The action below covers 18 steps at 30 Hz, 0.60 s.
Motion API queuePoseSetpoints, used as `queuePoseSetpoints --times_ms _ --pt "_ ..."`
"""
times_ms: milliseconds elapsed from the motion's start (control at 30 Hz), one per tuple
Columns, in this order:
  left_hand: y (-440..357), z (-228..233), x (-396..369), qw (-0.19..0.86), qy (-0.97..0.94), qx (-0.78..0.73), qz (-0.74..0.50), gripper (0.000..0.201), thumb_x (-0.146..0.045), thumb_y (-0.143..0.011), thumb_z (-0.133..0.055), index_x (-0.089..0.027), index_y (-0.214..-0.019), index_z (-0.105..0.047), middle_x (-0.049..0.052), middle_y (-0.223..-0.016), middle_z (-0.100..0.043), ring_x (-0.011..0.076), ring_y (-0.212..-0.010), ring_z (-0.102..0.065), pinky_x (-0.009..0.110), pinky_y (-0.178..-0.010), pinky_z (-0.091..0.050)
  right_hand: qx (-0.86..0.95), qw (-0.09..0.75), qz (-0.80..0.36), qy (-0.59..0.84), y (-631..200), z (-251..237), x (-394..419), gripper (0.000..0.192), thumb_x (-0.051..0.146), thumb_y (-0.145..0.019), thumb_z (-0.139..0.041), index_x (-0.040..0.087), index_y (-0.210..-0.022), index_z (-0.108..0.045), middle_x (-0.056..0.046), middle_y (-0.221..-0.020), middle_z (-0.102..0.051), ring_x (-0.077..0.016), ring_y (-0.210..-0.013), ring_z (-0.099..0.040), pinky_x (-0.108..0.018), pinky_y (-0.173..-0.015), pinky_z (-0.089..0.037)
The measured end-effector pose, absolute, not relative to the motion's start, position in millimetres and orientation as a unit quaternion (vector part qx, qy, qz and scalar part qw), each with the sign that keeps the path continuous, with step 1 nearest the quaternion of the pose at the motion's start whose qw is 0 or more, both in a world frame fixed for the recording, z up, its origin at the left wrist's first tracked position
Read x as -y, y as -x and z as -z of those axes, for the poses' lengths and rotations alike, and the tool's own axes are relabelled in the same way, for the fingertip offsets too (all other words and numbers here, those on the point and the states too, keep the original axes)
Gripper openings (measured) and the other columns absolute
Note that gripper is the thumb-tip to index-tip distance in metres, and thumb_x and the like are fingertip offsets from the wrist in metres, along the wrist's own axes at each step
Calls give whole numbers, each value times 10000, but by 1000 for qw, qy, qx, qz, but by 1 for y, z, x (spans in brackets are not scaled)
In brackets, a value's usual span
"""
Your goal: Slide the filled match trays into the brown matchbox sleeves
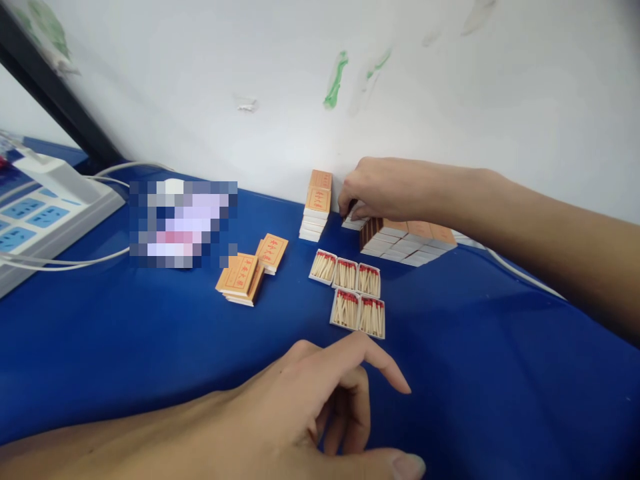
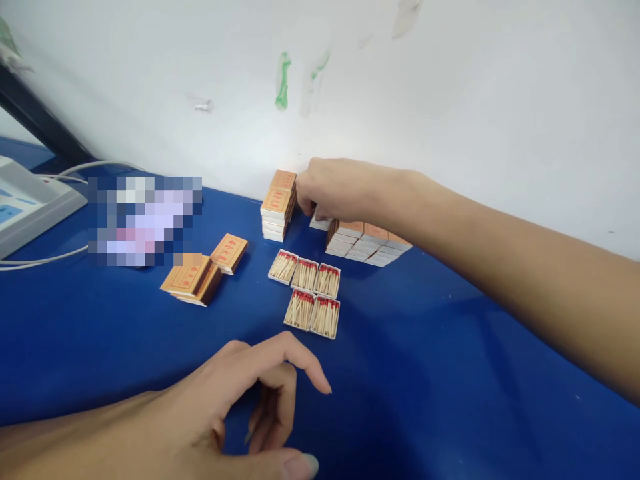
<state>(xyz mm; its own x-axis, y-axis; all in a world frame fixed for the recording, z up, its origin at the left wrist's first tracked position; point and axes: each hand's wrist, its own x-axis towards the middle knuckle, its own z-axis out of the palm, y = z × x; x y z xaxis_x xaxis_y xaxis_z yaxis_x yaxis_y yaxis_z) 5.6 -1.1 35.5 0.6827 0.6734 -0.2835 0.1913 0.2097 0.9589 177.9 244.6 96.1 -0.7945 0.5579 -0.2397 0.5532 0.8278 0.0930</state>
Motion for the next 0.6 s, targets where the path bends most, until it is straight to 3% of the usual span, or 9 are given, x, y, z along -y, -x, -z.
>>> queuePoseSetpoints --times_ms 233,367,500,600 --pt "-4 -37 2 692 -608 -336 -197 419 -375 -987 -859 -263 -1348 -679 -40 -839 -687 115 -710 -653 164 -579 -503 -937 158 16 -311 -173 -105 -237 299 -2 -888 -692 234 -924 -873 -20 -831 -799 -202 -715 -730 -368 -705 -434" --pt "0 -38 2 689 -614 -327 -202 360 -398 -1016 -821 -266 -1328 -700 -27 -849 -707 121 -691 -643 194 -597 -504 -941 160 15 -299 -173 -102 -239 197 92 -925 -727 218 -826 -842 -31 -760 -773 -205 -692 -718 -370 -689 -445" --pt "2 -37 2 678 -630 -312 -213 335 -440 -1062 -761 -253 -1335 -705 -11 -857 -731 121 -688 -634 202 -606 -502 -943 163 -1 -290 -174 -95 -246 222 268 -960 -752 225 -753 -819 -37 -686 -729 -202 -639 -682 -371 -645 -457" --pt "2 -37 2 674 -635 -313 -214 328 -446 -1061 -766 -248 -1317 -717 -10 -854 -735 124 -698 -634 208 -624 -511 -944 161 -2 -287 -175 -92 -248 218 276 -947 -742 233 -746 -815 -38 -684 -719 -197 -621 -666 -363 -611 -442"
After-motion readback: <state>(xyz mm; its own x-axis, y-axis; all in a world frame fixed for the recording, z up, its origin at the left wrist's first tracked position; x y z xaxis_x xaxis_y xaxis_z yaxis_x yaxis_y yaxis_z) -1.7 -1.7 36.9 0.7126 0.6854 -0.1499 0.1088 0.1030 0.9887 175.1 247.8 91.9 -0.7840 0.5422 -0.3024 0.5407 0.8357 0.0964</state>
